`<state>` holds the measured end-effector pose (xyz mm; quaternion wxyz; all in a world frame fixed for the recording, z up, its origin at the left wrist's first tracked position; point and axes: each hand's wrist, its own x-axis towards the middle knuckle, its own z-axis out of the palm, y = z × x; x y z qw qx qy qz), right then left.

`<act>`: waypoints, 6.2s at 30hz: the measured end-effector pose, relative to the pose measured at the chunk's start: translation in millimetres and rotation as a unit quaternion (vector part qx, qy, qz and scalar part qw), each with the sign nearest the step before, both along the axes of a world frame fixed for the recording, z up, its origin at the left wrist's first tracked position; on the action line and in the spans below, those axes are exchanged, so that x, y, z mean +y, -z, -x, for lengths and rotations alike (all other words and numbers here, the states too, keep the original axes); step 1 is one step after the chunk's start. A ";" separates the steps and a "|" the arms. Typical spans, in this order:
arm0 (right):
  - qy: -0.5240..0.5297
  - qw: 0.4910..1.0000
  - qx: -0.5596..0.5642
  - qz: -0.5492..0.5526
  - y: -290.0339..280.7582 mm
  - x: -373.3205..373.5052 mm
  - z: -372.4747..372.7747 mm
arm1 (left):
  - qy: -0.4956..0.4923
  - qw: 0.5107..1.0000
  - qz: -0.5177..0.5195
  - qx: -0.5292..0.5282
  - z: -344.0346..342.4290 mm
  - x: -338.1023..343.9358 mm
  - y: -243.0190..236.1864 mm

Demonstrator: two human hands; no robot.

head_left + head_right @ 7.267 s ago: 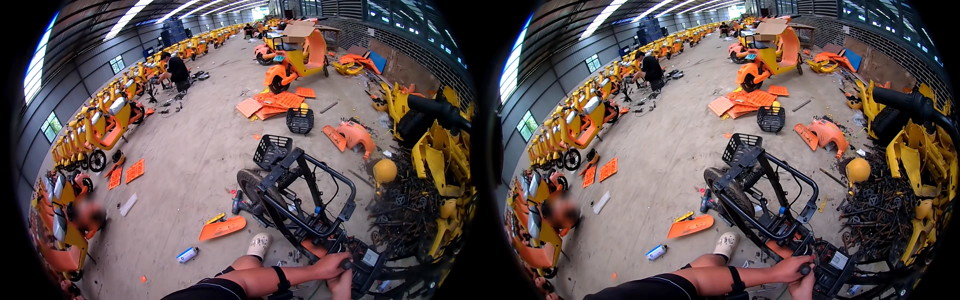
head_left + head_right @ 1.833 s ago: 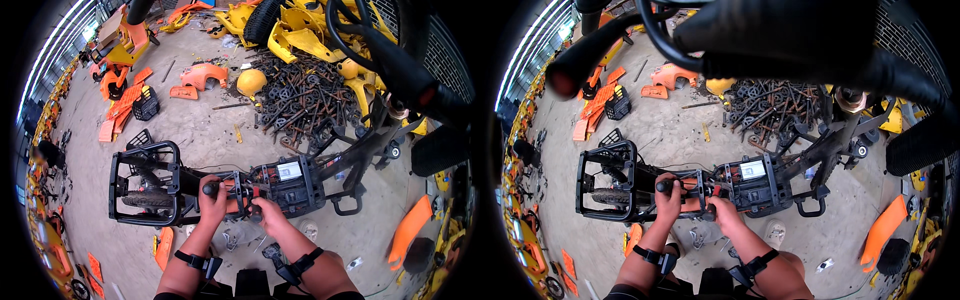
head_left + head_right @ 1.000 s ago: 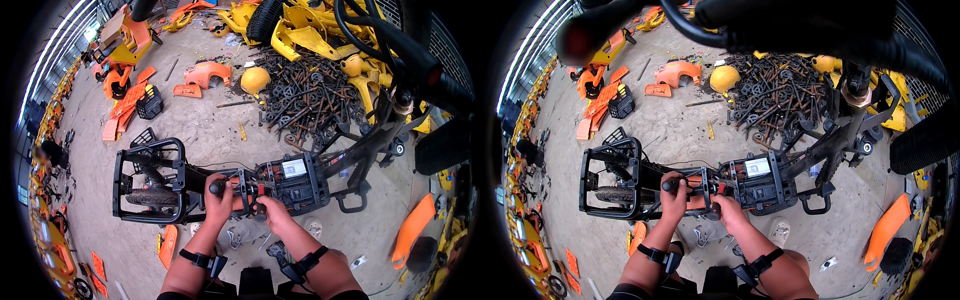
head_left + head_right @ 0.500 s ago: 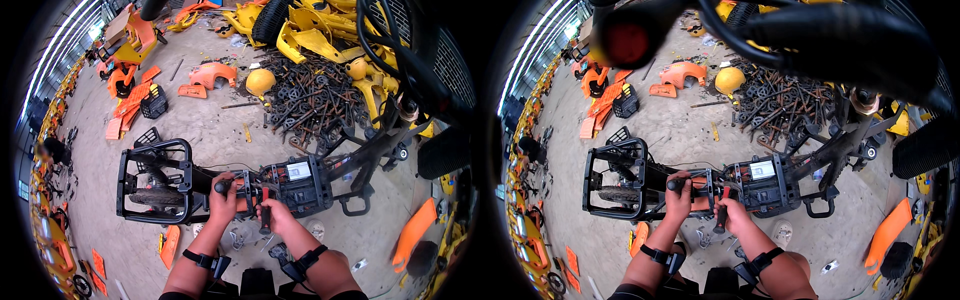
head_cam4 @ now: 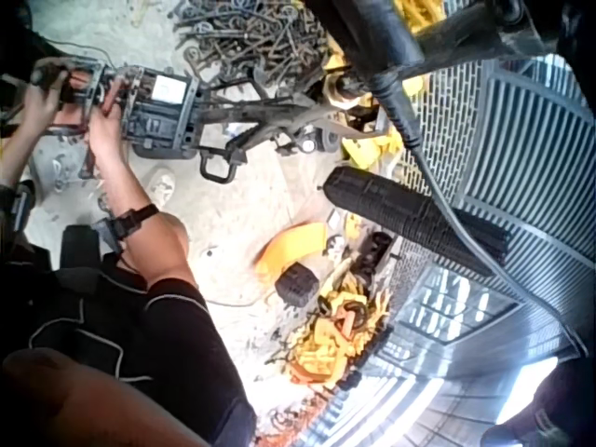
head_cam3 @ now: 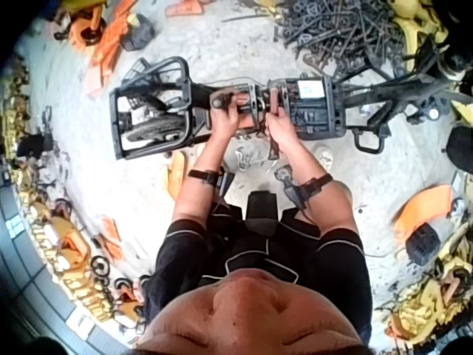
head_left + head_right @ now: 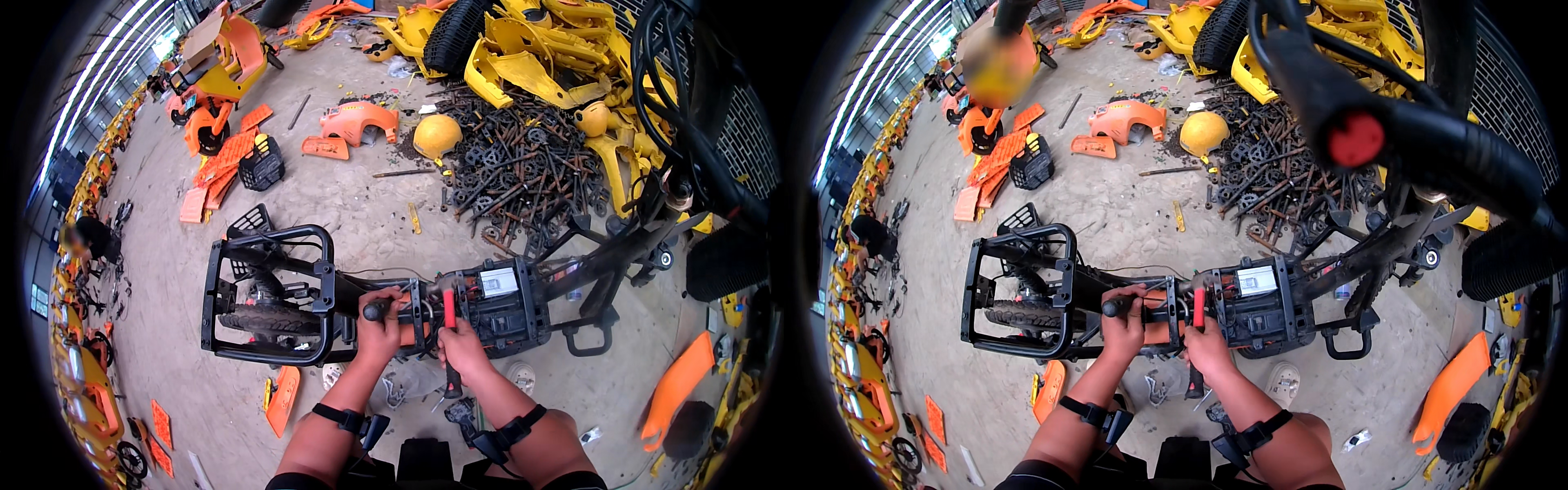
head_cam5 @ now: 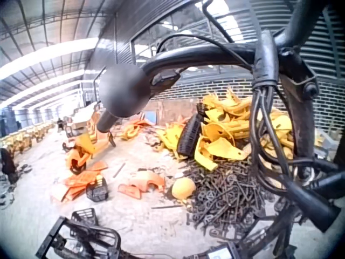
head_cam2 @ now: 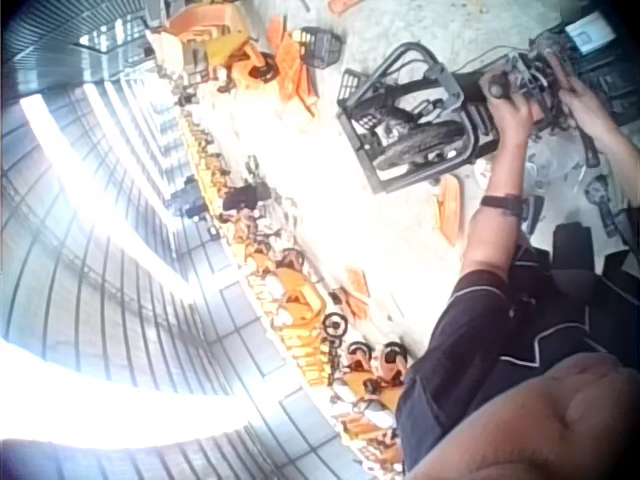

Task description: The person uses a hammer and a screwdriver to disassemble or adjust components on the frame of an electric scooter. They strike the frame with a hammer and pry at wires and fasteners with a screwdriver.

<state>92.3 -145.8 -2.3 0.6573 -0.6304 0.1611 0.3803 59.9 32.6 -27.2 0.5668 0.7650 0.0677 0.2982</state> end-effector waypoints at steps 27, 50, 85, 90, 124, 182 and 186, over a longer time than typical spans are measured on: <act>-0.248 0.741 -0.523 0.341 -127.4 -13.7 118.2 | 0.030 0.997 0.024 0.067 12.5 4.0 -4.4; 0.101 0.992 0.077 -0.006 11.9 -33.9 62.2 | 0.023 0.997 -0.007 0.080 20.5 7.0 -20.4; -0.043 0.993 0.100 0.046 43.3 -7.8 57.9 | 0.050 0.999 -0.004 0.005 10.7 3.2 1.0; -0.059 0.988 0.127 0.059 57.4 0.8 63.4 | 0.054 0.998 -0.007 -0.036 3.6 2.1 23.5; 0.023 0.978 0.201 -0.056 122.3 -26.8 53.5 | 0.014 0.998 0.019 0.056 19.9 3.9 -12.4; 0.021 0.995 0.101 0.009 36.2 -12.4 88.0 | 0.036 0.998 0.057 0.001 18.9 6.4 1.7; 0.025 0.994 0.103 0.020 25.9 -8.9 86.6 | 0.031 0.997 0.068 0.014 19.7 6.6 3.6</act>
